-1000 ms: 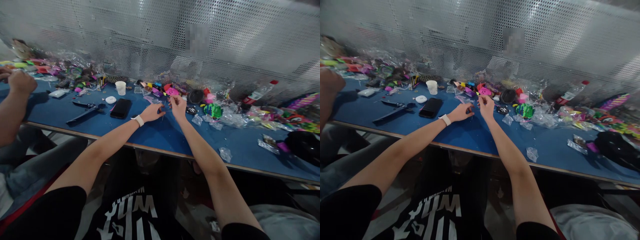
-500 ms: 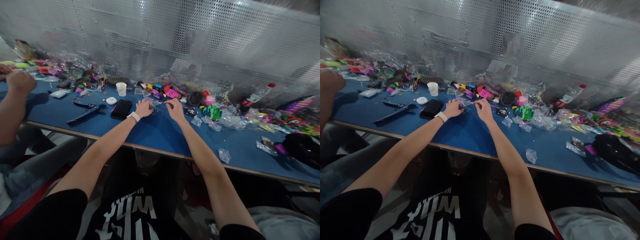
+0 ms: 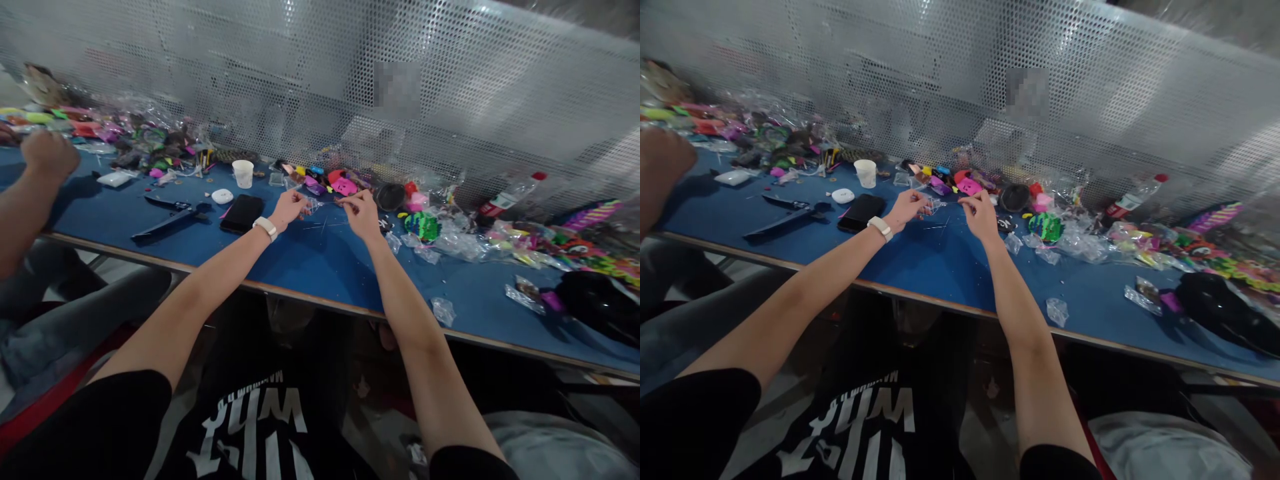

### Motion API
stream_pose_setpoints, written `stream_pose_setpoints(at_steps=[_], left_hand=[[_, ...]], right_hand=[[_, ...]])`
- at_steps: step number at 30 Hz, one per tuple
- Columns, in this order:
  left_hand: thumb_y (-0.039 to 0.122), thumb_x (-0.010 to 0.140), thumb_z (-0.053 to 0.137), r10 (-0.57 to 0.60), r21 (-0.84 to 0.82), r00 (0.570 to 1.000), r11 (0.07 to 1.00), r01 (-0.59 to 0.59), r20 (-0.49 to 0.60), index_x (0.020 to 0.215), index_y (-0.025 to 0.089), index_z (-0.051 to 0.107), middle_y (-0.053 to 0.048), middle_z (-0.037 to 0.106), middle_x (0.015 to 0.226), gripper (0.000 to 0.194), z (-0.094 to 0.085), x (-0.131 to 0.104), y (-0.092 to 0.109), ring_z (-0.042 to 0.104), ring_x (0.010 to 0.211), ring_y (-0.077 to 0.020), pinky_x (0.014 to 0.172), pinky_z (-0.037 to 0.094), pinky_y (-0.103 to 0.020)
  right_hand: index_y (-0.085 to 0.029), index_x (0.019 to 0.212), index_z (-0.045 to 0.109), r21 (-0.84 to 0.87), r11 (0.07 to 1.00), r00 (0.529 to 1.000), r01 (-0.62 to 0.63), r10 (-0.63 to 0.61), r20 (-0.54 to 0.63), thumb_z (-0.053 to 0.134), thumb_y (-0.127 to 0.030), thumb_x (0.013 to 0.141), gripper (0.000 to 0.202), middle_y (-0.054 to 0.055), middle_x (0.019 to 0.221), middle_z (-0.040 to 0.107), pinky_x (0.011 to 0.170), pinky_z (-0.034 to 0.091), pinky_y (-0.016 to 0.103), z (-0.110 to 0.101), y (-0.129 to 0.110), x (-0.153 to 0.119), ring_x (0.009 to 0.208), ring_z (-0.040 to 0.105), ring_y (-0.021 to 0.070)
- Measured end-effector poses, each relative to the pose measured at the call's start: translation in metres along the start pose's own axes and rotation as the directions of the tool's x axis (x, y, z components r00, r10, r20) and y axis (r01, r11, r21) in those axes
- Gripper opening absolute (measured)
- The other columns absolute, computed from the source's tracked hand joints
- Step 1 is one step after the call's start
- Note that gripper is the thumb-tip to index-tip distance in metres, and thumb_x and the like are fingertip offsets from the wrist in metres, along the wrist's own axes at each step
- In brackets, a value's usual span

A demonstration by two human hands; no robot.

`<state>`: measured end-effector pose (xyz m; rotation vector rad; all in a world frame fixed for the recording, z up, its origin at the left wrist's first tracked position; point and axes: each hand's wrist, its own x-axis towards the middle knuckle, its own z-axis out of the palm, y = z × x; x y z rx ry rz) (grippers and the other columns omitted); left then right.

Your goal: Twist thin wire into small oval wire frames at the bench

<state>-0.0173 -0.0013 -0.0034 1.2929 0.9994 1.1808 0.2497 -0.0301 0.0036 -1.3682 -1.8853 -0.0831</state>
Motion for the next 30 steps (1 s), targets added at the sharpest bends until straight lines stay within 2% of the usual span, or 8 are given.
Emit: stream_pose_setpoints(at_steps=[4,9,14,19,23,26,30], left_hand=[[0.008,0.108,0.079,-0.025,-0.137,0.999,0.99,0.028,0.023,0.095,0.023,0.055,-0.015,0.084,0.108,0.03,0.0,-0.001,0.004,0.08,0.093,-0.0237,0.075,0.06,-0.035],[0.008,0.109,0.077,-0.017,-0.171,1.0,0.985,0.021,0.026,0.094,0.022,0.055,-0.013,0.083,0.108,0.03,0.002,-0.003,0.005,0.078,0.088,-0.0205,0.075,0.06,-0.035],[0.01,0.111,0.075,-0.045,-0.191,0.997,0.98,0.055,0.057,0.096,0.021,0.057,-0.014,0.083,0.113,0.026,0.002,-0.004,0.006,0.08,0.091,-0.0214,0.08,0.062,-0.037],[0.01,0.111,0.073,-0.051,-0.199,0.997,0.978,0.062,0.064,0.095,0.021,0.058,-0.013,0.083,0.114,0.024,0.001,-0.005,0.008,0.078,0.089,-0.0202,0.082,0.063,-0.039],[0.013,0.113,0.071,-0.029,-0.228,0.994,0.972,0.052,0.101,0.096,0.022,0.054,-0.011,0.084,0.119,0.026,0.001,-0.004,0.006,0.078,0.092,-0.0176,0.077,0.059,-0.031],[0.015,0.114,0.072,-0.017,-0.244,0.994,0.969,0.042,0.105,0.098,0.023,0.053,-0.011,0.084,0.12,0.026,0.001,-0.001,0.003,0.077,0.091,-0.0166,0.075,0.056,-0.03],[0.014,0.112,0.076,-0.016,-0.258,0.995,0.965,0.041,0.095,0.106,0.023,0.055,-0.012,0.084,0.122,0.024,0.002,0.002,0.0,0.076,0.089,-0.0165,0.075,0.054,-0.031]], right_hand=[[-0.025,0.117,0.09,-0.009,0.999,0.999,0.034,-0.035,-0.008,0.063,-0.035,0.117,0.029,0.014,0.118,0.069,0.104,0.067,0.059,0.003,0.003,-0.001,0.112,0.074,0.0336],[-0.025,0.116,0.09,-0.004,1.0,1.0,0.018,-0.018,-0.005,0.067,-0.032,0.115,0.024,0.014,0.118,0.068,0.105,0.066,0.06,0.005,0.003,-0.002,0.109,0.073,0.0332],[-0.025,0.115,0.091,0.022,1.0,1.0,0.006,-0.006,-0.014,0.066,-0.033,0.116,0.026,0.013,0.116,0.069,0.102,0.068,0.06,0.009,0.001,-0.001,0.103,0.074,0.0312],[-0.026,0.113,0.091,0.128,0.992,0.998,-0.012,0.02,-0.064,0.064,-0.049,0.117,0.035,0.014,0.116,0.073,0.096,0.071,0.054,0.016,0.008,0.001,0.101,0.077,0.0298],[-0.025,0.117,0.088,0.252,0.963,0.994,-0.095,0.108,-0.036,0.061,-0.066,0.116,0.049,0.014,0.124,0.076,0.081,0.073,0.047,0.024,0.014,0.002,0.079,0.076,0.0222],[-0.025,0.116,0.086,0.296,0.945,0.989,-0.137,0.147,-0.013,0.06,-0.071,0.115,0.053,0.014,0.128,0.078,0.072,0.071,0.044,0.028,0.016,0.002,0.072,0.075,0.0199],[-0.026,0.113,0.086,0.351,0.925,0.988,-0.145,0.157,-0.008,0.064,-0.076,0.11,0.055,0.013,0.124,0.08,0.067,0.07,0.042,0.029,0.015,0.002,0.071,0.076,0.0207]])
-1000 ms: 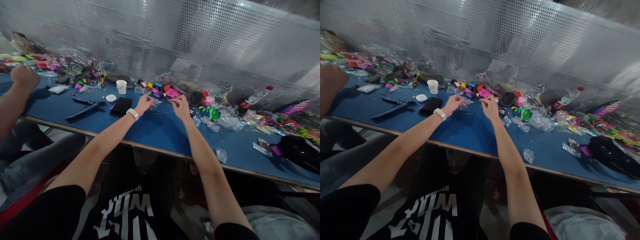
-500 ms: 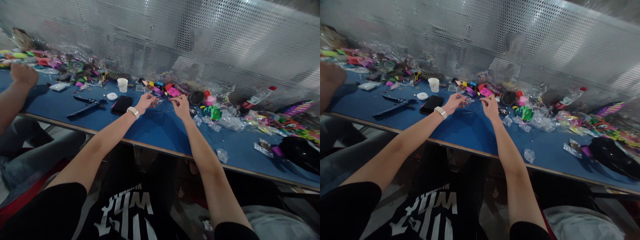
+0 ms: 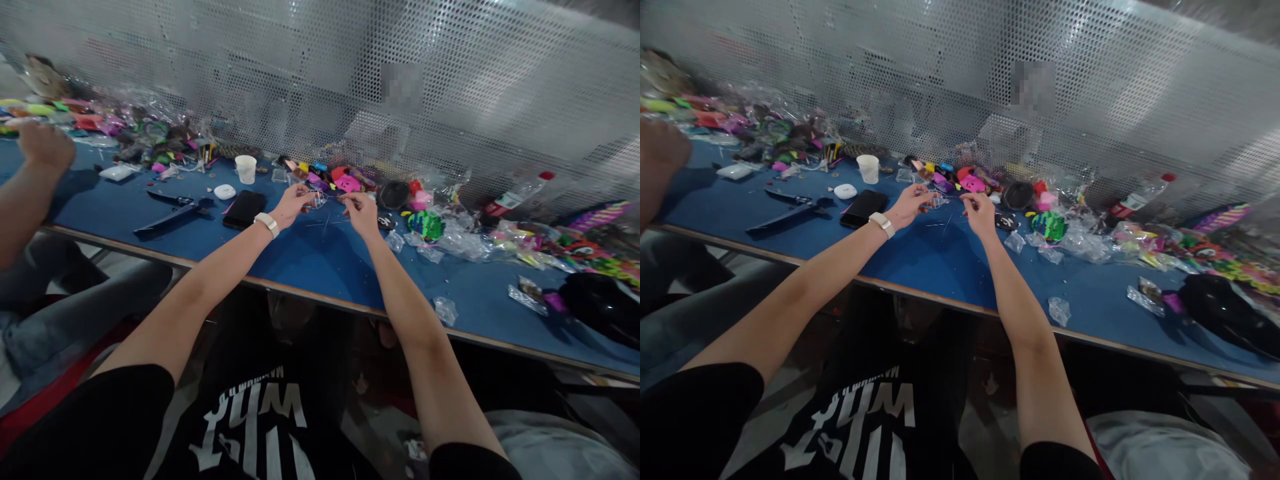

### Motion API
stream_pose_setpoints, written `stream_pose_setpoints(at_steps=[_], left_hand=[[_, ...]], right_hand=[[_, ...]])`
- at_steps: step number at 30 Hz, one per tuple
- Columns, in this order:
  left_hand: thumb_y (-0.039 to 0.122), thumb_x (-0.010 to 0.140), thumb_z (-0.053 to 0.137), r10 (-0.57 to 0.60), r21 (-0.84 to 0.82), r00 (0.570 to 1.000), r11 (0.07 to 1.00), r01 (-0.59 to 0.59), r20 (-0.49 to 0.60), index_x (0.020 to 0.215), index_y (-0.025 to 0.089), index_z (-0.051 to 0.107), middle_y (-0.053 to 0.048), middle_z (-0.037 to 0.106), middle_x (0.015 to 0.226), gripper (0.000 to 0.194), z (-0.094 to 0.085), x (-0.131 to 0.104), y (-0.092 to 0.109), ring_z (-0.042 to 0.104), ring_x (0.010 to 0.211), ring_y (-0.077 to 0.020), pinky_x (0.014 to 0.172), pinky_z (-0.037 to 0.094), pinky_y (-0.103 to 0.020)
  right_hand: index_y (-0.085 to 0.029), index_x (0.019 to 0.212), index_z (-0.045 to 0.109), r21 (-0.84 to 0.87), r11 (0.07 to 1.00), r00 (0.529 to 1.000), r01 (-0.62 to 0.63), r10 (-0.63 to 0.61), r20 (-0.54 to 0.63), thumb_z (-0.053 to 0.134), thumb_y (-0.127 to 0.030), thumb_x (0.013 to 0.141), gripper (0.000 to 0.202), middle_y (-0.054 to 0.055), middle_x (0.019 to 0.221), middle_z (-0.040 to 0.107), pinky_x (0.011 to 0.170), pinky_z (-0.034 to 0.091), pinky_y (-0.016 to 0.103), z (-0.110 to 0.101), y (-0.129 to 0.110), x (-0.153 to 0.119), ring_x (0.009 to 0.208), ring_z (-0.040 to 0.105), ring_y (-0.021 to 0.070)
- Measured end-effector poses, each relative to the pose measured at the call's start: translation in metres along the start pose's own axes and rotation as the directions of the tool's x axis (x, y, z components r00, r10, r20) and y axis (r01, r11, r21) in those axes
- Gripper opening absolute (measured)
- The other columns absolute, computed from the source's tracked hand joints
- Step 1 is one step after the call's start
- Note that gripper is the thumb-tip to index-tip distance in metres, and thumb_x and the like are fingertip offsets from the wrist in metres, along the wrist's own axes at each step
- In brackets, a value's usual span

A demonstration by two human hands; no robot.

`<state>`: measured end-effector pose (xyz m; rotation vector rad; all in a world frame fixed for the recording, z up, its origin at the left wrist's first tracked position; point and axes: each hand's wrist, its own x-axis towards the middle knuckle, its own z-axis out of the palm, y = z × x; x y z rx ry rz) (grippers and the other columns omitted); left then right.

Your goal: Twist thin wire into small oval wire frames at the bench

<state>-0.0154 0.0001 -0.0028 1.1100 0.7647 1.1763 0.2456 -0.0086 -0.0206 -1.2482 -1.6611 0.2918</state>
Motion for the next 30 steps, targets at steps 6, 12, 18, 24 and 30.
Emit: stream_pose_setpoints(at_steps=[6,12,18,24,30], left_hand=[[0.01,0.103,0.087,0.029,0.026,1.0,0.999,-0.029,0.011,0.106,0.021,0.064,-0.011,0.082,0.109,0.026,0.0,-0.001,-0.001,0.075,0.088,-0.0182,0.076,0.057,-0.033],[0.007,0.094,0.096,0.045,0.071,0.997,0.997,-0.041,-0.06,0.095,0.02,0.069,-0.004,0.07,0.086,0.03,0.004,-0.002,-0.006,0.065,0.075,-0.0162,0.075,0.055,-0.035],[0.006,0.098,0.088,0.051,0.119,0.992,0.992,-0.037,-0.116,0.099,0.021,0.069,-0.003,0.069,0.087,0.025,0.012,-0.004,-0.01,0.064,0.075,-0.0157,0.072,0.052,-0.033],[0.005,0.098,0.085,-0.01,0.027,0.992,1.0,0.014,-0.126,0.104,0.021,0.065,0.002,0.067,0.082,0.027,0.018,0.001,-0.014,0.063,0.07,-0.0126,0.066,0.05,-0.029],[0.004,0.096,0.086,-0.005,0.074,0.996,0.997,0.012,-0.092,0.099,0.02,0.065,0.003,0.069,0.081,0.026,0.018,0.004,-0.02,0.06,0.065,-0.0104,0.064,0.049,-0.028]], right_hand=[[-0.025,0.111,0.086,-0.008,1.0,1.0,0.01,-0.01,-0.013,0.065,-0.075,0.109,0.055,0.013,0.122,0.08,0.069,0.069,0.041,0.0,-0.008,-0.001,0.07,0.074,0.0193],[-0.024,0.113,0.086,-0.031,1.0,1.0,-0.003,0.004,0.024,0.064,-0.06,0.113,0.042,0.012,0.124,0.079,0.075,0.069,0.041,-0.002,-0.022,-0.006,0.073,0.073,0.0177],[-0.029,0.136,0.08,-0.02,0.999,0.999,-0.036,0.036,-0.002,0.072,-0.067,0.108,0.048,0.013,0.13,0.077,0.08,0.071,0.045,-0.005,-0.025,-0.01,0.084,0.075,0.0223],[-0.03,0.149,0.07,0.225,0.952,0.968,-0.207,0.233,-0.094,0.086,-0.092,0.085,0.091,0.011,0.124,0.079,0.065,0.067,0.04,0.005,-0.022,-0.012,0.076,0.073,0.0212],[-0.028,0.102,0.076,0.423,0.87,0.958,-0.251,0.287,-0.022,0.089,-0.094,0.077,0.072,0.006,0.107,0.077,0.062,0.062,0.038,0.023,-0.042,-0.02,0.077,0.075,0.0213]])
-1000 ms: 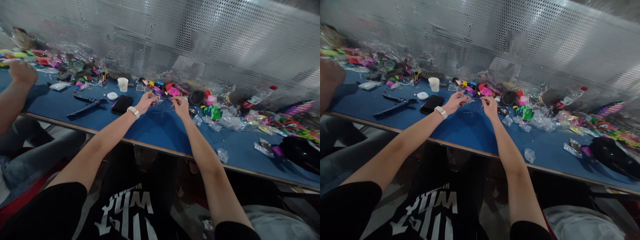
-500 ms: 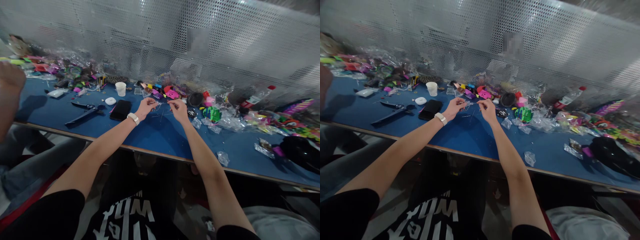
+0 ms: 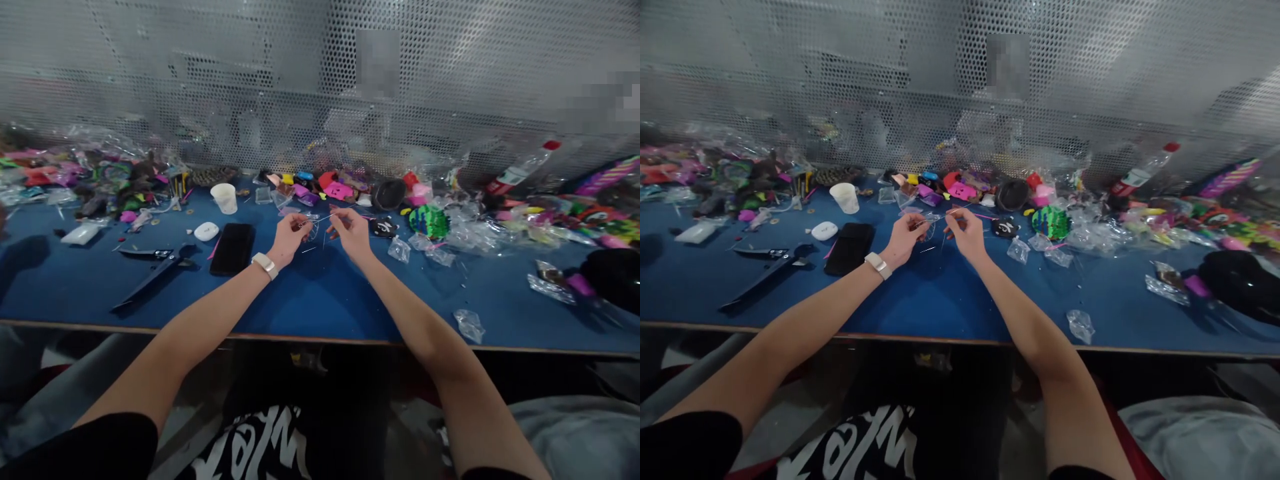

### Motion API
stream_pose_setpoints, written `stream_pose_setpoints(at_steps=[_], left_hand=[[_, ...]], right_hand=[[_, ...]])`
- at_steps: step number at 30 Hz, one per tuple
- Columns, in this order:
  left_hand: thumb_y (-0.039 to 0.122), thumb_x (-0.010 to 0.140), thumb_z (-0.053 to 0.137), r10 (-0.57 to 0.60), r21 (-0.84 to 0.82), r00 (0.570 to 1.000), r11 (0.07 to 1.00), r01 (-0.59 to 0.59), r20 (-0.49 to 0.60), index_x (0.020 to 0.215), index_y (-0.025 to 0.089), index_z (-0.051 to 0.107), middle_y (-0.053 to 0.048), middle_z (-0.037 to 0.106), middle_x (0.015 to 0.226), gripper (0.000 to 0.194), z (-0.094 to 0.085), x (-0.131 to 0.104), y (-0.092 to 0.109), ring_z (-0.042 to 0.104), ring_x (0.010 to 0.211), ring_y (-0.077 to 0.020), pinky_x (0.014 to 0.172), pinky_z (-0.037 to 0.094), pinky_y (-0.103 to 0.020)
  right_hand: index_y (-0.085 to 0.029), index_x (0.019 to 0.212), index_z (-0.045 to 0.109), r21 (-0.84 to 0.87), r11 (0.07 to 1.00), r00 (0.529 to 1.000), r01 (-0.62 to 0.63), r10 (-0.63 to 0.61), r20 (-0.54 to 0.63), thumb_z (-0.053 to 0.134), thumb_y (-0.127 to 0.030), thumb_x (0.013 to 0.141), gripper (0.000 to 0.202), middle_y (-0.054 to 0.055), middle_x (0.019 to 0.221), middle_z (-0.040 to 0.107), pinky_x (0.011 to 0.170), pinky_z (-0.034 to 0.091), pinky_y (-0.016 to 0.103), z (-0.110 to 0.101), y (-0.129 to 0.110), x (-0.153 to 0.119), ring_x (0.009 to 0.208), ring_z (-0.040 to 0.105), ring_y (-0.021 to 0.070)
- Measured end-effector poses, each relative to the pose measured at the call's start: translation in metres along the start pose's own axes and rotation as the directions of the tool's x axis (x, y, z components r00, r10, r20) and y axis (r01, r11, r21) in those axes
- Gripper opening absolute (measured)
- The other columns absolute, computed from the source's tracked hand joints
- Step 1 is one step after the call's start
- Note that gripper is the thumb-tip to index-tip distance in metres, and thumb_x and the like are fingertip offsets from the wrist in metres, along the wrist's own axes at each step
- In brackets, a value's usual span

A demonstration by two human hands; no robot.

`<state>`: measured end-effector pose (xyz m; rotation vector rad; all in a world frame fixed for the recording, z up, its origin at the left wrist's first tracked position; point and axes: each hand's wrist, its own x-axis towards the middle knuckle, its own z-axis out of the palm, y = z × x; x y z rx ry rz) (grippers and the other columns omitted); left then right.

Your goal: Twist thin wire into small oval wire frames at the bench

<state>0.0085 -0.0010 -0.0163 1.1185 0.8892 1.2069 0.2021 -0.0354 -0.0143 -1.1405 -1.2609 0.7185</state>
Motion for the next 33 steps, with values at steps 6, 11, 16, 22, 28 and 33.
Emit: stream_pose_setpoints(at_steps=[6,11,16,22,28,33], left_hand=[[0.007,0.091,0.088,0.033,0.021,0.998,0.999,-0.034,0.052,0.096,0.02,0.067,0.002,0.068,0.08,0.025,0.004,-0.004,-0.005,0.061,0.066,-0.0116,0.065,0.05,-0.028],[0.016,0.085,0.095,0.054,0.014,0.991,0.998,-0.056,0.126,0.095,0.02,0.07,0.0,0.071,0.081,0.027,0.011,-0.015,-0.007,0.062,0.069,-0.0128,0.066,0.051,-0.028],[0.026,0.083,0.098,0.037,0.045,0.994,0.998,-0.041,0.101,0.094,0.02,0.071,0.0,0.072,0.08,0.03,0.01,-0.021,-0.002,0.064,0.07,-0.0145,0.067,0.052,-0.029],[0.036,0.087,0.096,0.015,0.056,0.991,0.998,-0.022,0.13,0.101,0.021,0.076,-0.002,0.077,0.086,0.028,0.003,-0.021,0.003,0.073,0.082,-0.0192,0.078,0.059,-0.033],[0.034,0.087,0.093,0.075,0.061,0.989,0.995,-0.083,0.126,0.098,0.023,0.074,-0.003,0.079,0.092,0.025,0.004,-0.021,0.001,0.074,0.081,-0.0188,0.079,0.061,-0.035],[0.035,0.086,0.095,0.109,0.039,0.98,0.992,-0.117,0.164,0.095,0.023,0.074,-0.002,0.076,0.086,0.026,0.002,-0.016,-0.002,0.073,0.078,-0.0193,0.076,0.061,-0.035]], right_hand=[[-0.03,0.099,0.071,0.017,0.999,0.999,-0.039,0.038,0.021,0.084,-0.093,0.083,0.067,0.006,0.103,0.074,0.071,0.065,0.042,0.002,-0.009,-0.01,0.088,0.077,0.0264],[-0.032,0.106,0.073,0.014,0.995,0.994,-0.102,0.101,0.051,0.086,-0.088,0.081,0.063,0.006,0.106,0.078,0.089,0.069,0.048,0.006,-0.007,-0.016,0.095,0.076,0.0285],[-0.031,0.096,0.081,0.081,0.986,0.988,-0.146,0.142,0.058,0.09,-0.082,0.082,0.054,0.004,0.09,0.08,0.091,0.067,0.049,0.011,-0.005,-0.021,0.084,0.075,0.028],[-0.031,0.096,0.084,0.213,0.961,0.983,-0.179,0.182,0.008,0.099,-0.08,0.072,0.056,0.002,0.082,0.08,0.088,0.069,0.049,0.011,-0.002,-0.013,0.078,0.075,0.0265],[-0.031,0.093,0.086,0.249,0.95,0.982,-0.187,0.18,0.052,0.103,-0.082,0.065,0.061,0.004,0.082,0.083,0.086,0.069,0.051,0.012,-0.005,-0.012,0.079,0.078,0.0291],[-0.031,0.097,0.089,0.274,0.948,0.987,-0.162,0.151,0.061,0.105,-0.078,0.067,0.059,0.003,0.08,0.082,0.086,0.069,0.051,0.012,-0.005,-0.013,0.078,0.078,0.0285]])
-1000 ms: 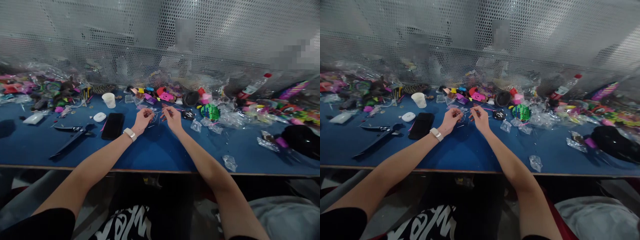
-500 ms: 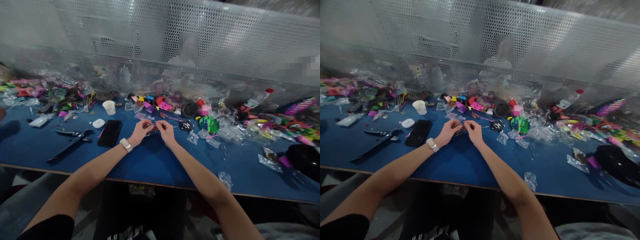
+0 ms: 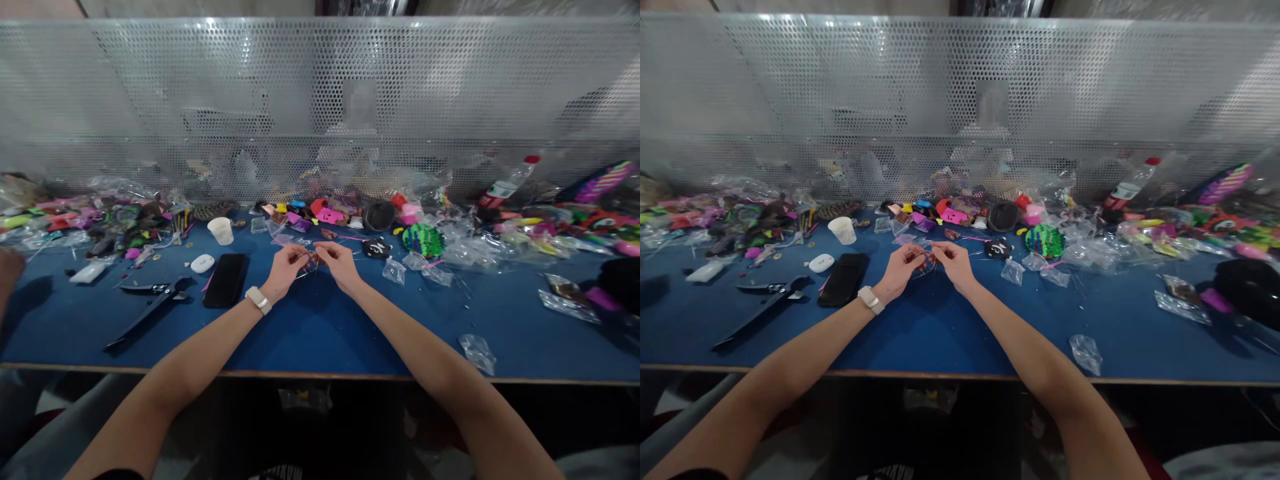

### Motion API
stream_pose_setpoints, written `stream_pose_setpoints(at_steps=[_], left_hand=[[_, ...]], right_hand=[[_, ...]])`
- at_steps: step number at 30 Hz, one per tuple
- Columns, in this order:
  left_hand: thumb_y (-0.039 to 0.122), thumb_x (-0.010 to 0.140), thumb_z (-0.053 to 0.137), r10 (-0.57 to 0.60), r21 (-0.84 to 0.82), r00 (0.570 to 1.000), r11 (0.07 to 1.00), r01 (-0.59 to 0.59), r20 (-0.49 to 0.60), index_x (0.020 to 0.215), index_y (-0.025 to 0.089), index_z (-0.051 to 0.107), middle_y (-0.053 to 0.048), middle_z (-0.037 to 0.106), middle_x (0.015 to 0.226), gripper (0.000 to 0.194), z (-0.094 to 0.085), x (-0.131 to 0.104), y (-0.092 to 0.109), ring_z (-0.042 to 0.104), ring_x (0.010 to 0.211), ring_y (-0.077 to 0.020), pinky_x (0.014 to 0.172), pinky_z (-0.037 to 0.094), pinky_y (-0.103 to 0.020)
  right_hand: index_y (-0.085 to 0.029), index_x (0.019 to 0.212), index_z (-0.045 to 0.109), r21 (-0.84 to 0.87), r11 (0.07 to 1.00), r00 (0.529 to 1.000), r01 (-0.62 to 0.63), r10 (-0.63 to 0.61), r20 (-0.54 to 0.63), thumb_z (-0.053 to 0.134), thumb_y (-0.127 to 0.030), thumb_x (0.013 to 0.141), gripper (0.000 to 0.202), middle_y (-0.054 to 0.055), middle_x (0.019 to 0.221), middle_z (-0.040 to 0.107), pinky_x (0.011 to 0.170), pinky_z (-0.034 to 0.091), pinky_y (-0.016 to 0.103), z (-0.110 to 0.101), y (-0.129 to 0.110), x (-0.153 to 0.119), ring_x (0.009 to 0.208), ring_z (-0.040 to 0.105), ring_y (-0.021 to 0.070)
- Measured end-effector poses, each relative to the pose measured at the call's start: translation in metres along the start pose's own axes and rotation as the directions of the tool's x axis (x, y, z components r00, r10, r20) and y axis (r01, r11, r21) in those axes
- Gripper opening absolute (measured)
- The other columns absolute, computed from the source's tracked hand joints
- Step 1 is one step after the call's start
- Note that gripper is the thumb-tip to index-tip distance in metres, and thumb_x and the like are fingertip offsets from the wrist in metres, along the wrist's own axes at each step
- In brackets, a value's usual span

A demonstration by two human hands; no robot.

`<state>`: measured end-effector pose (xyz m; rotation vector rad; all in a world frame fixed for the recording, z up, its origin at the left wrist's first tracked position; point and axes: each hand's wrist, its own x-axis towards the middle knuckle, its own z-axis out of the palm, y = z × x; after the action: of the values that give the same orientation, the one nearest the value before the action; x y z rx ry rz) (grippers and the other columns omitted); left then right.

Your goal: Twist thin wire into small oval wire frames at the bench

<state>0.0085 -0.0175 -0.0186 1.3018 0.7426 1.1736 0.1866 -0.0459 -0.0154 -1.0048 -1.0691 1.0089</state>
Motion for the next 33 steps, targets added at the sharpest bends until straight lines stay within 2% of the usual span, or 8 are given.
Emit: stream_pose_setpoints(at_steps=[3,8,14,17,21,27,33], left_hand=[[0.037,0.085,0.097,0.026,0.004,0.999,1.0,-0.026,0.019,0.097,0.024,0.076,-0.002,0.077,0.086,0.028,-0.002,0.001,-0.002,0.074,0.078,-0.0201,0.076,0.062,-0.035],[0.04,0.085,0.097,0.055,0.081,0.998,0.995,-0.055,-0.008,0.1,0.024,0.078,-0.004,0.079,0.088,0.03,-0.005,0.003,-0.005,0.076,0.079,-0.0221,0.079,0.064,-0.038],[0.044,0.079,0.101,0.078,0.055,0.997,0.995,-0.079,0.021,0.099,0.023,0.079,-0.003,0.079,0.084,0.036,-0.006,0.007,-0.009,0.077,0.078,-0.0225,0.079,0.065,-0.038],[0.046,0.076,0.102,0.079,0.027,0.997,0.996,-0.079,0.002,0.098,0.02,0.078,-0.002,0.078,0.083,0.042,-0.006,0.007,-0.01,0.075,0.074,-0.0197,0.076,0.064,-0.035],[0.045,0.077,0.102,0.062,-0.006,0.998,0.998,-0.062,0.003,0.098,0.018,0.077,-0.003,0.079,0.084,0.042,-0.005,0.005,-0.011,0.075,0.072,-0.0182,0.076,0.065,-0.034],[0.042,0.076,0.103,0.018,-0.033,1.0,0.999,-0.018,0.002,0.093,0.018,0.074,-0.001,0.077,0.081,0.041,-0.003,0.004,-0.014,0.075,0.068,-0.0171,0.076,0.066,-0.034],[0.038,0.076,0.103,0.003,-0.06,1.0,0.998,-0.003,-0.009,0.092,0.018,0.074,0.0,0.076,0.079,0.038,-0.002,0.004,-0.012,0.076,0.069,-0.0174,0.076,0.066,-0.033]], right_hand=[[-0.032,0.1,0.09,0.048,0.999,0.999,-0.024,0.023,0.026,0.107,-0.077,0.066,0.059,0.003,0.085,0.084,0.086,0.069,0.049,-0.001,0.001,0.0,0.08,0.078,0.0272],[-0.029,0.095,0.089,0.142,0.98,0.99,-0.14,0.136,0.039,0.112,-0.079,0.054,0.068,0.002,0.086,0.085,0.081,0.067,0.04,-0.001,0.004,0.002,0.078,0.077,0.0213],[-0.027,0.1,0.086,0.148,0.98,0.99,-0.135,0.129,0.051,0.112,-0.077,0.057,0.071,0.002,0.085,0.085,0.079,0.067,0.039,-0.002,0.006,0.002,0.077,0.078,0.0214],[-0.025,0.097,0.084,0.061,0.995,0.996,-0.073,0.069,0.063,0.109,-0.08,0.06,0.071,0.003,0.083,0.085,0.08,0.067,0.04,-0.004,0.004,0.003,0.078,0.079,0.0226],[-0.024,0.098,0.083,-0.103,0.991,0.993,0.084,-0.075,0.086,0.102,-0.079,0.073,0.063,0.004,0.078,0.083,0.082,0.066,0.042,-0.006,0.002,0.003,0.077,0.079,0.0249],[-0.024,0.098,0.08,-0.216,0.968,0.989,0.128,-0.108,0.099,0.098,-0.071,0.079,0.054,0.007,0.078,0.083,0.078,0.066,0.044,-0.01,0.004,0.008,0.075,0.08,0.028],[-0.024,0.11,0.081,-0.37,0.891,0.96,0.264,-0.205,0.191,0.092,-0.063,0.087,0.047,0.008,0.086,0.086,0.078,0.066,0.044,-0.017,0.004,0.01,0.076,0.08,0.0279]])
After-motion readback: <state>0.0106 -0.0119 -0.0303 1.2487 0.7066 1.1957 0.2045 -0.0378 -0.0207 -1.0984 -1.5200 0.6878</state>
